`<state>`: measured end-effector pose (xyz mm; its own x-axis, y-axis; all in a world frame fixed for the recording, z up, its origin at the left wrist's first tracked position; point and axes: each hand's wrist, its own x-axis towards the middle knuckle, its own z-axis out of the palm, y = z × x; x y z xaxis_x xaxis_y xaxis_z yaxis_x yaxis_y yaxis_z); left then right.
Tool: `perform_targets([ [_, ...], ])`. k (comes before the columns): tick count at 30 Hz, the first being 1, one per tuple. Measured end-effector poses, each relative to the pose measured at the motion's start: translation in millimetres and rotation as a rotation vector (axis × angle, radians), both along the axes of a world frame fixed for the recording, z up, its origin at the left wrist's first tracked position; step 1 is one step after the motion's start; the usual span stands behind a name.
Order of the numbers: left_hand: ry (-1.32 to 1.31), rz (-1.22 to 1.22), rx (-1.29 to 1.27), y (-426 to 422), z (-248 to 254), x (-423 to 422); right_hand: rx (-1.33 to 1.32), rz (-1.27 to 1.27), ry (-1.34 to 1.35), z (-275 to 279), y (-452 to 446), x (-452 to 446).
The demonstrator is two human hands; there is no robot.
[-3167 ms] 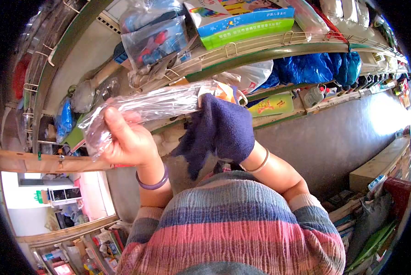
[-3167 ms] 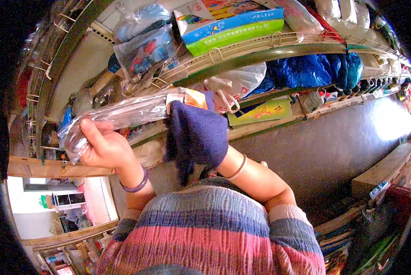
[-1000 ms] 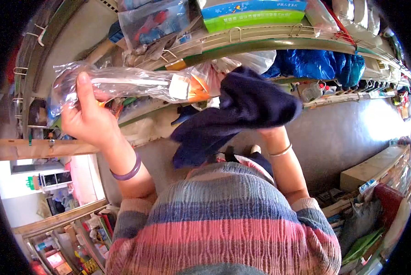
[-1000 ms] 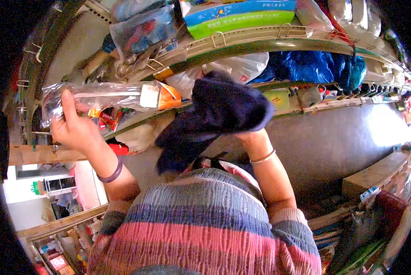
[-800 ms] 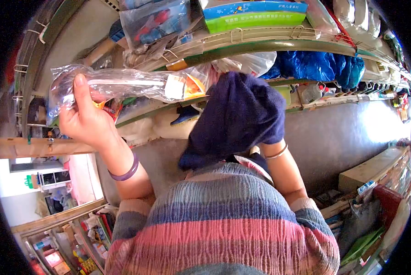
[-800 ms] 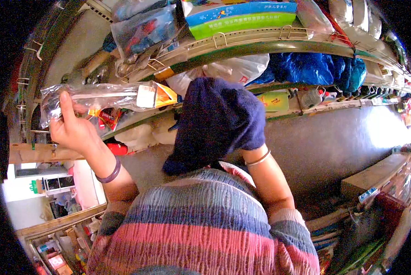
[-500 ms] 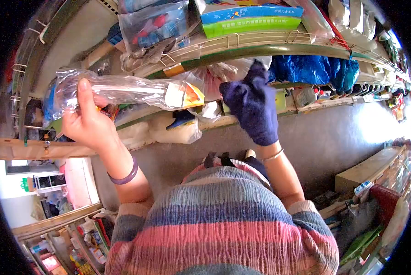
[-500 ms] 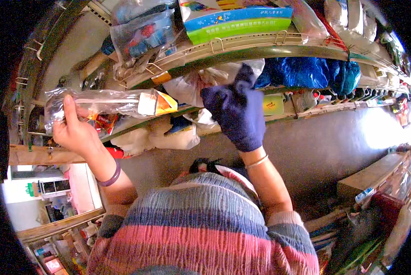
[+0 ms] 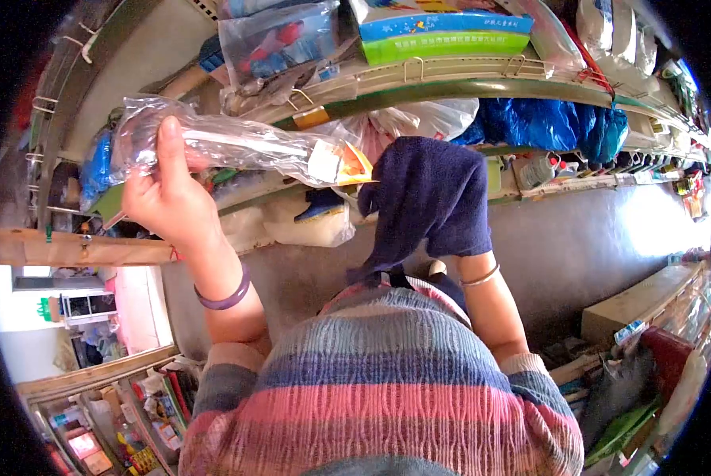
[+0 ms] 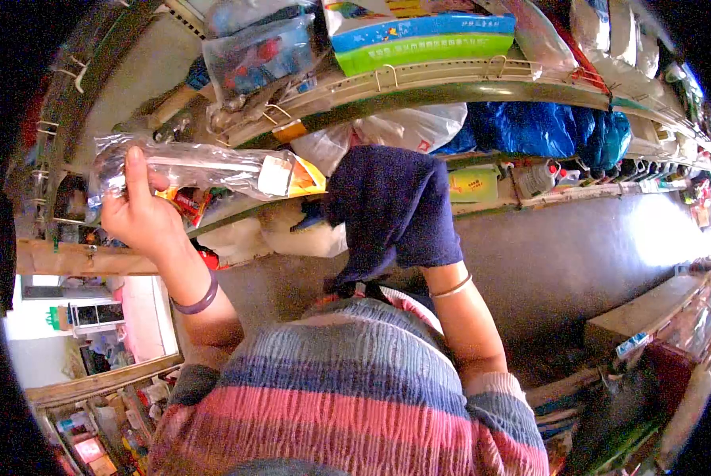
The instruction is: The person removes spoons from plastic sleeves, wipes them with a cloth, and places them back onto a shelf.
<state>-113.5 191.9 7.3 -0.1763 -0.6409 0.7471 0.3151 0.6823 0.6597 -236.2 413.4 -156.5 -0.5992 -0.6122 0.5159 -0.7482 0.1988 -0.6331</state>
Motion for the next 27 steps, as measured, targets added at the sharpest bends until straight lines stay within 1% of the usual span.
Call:
perform_targets([
  [1, 0.004, 0.017, 0.015, 7.6, 3.5, -1.9, -0.294, 0.076, -0.434, -7.2, -4.5, 4.9],
  [2, -0.053, -0.003, -0.027, 3.2, 0.5, 1.7, -0.581, 0.158, -0.875, -13.1, -8.9, 7.9],
  [6, -0.116, -0.071, -0.092, 11.0, 7.6, -0.5, 0.029, 0.121, 0.031, 20.2, -17.0, 1.8],
  [7, -0.120, -0.091, -0.109, 14.7, 10.5, -1.7, 0.119, 0.123, 0.122, 38.4, -10.4, 5.9],
  [9, -0.128, -0.096, -0.143, 20.3, 12.0, -4.5, 0.051, 0.149, 0.147, 43.0, -13.0, 2.3],
  [11, -0.173, -0.110, -0.242, 26.8, 12.4, -6.4, -0.037, 0.169, 0.159, 55.0, -14.1, 1.6],
  [12, -0.196, -0.116, -0.292, 32.0, 12.5, -7.0, 0.134, 0.167, 0.141, 72.3, -19.2, 5.0],
  [13, -0.201, -0.162, -0.253, 42.5, 13.2, -7.4, 0.304, 0.165, 0.120, 90.2, -27.5, 10.0],
  [14, -0.165, -0.163, -0.338, 41.2, 11.8, -9.8, 0.474, 0.160, 0.096, 98.6, -33.3, 14.0],
  [15, -0.124, -0.164, -0.424, 37.5, 10.3, -14.1, 0.336, 0.095, -0.148, 86.7, -36.0, 19.0],
  [16, -0.079, -0.164, -0.511, 33.8, 10.0, -17.1, 0.238, 0.092, -0.071, 65.3, -37.2, 17.7],
  [17, -0.124, -0.114, -0.444, 31.4, 11.9, -13.4, 0.139, 0.093, 0.008, 40.2, -36.9, 14.6],
  [18, -0.099, -0.146, -0.361, 31.2, 12.9, -14.0, 0.042, 0.099, 0.084, 35.1, -33.7, 11.9],
  [19, -0.077, -0.175, -0.277, 30.8, 13.3, -13.8, 0.108, 0.115, 0.225, 31.4, -25.6, 6.3],
  [21, -0.047, -0.220, -0.138, 24.9, 10.9, -12.2, 0.082, 0.056, 0.262, 24.1, -25.8, 3.2],
  [22, -0.034, -0.213, -0.122, 23.3, 9.9, -12.1, 0.070, 0.022, 0.282, 22.8, -25.4, 2.6],
  [24, -0.001, -0.199, -0.089, 20.8, 8.3, -13.7, 0.090, 0.041, 0.292, 24.8, -22.2, 0.7],
  [25, -0.010, -0.212, -0.130, 16.1, 5.1, -13.6, 0.148, 0.042, 0.292, 23.2, -21.2, -1.1],
  [26, -0.008, -0.214, -0.111, 15.6, 4.0, -13.8, 0.206, 0.043, 0.292, 22.2, -21.0, -1.9],
  [27, -0.006, -0.216, -0.092, 15.1, 3.2, -13.7, 0.265, 0.043, 0.230, 26.0, -20.5, -0.1],
])
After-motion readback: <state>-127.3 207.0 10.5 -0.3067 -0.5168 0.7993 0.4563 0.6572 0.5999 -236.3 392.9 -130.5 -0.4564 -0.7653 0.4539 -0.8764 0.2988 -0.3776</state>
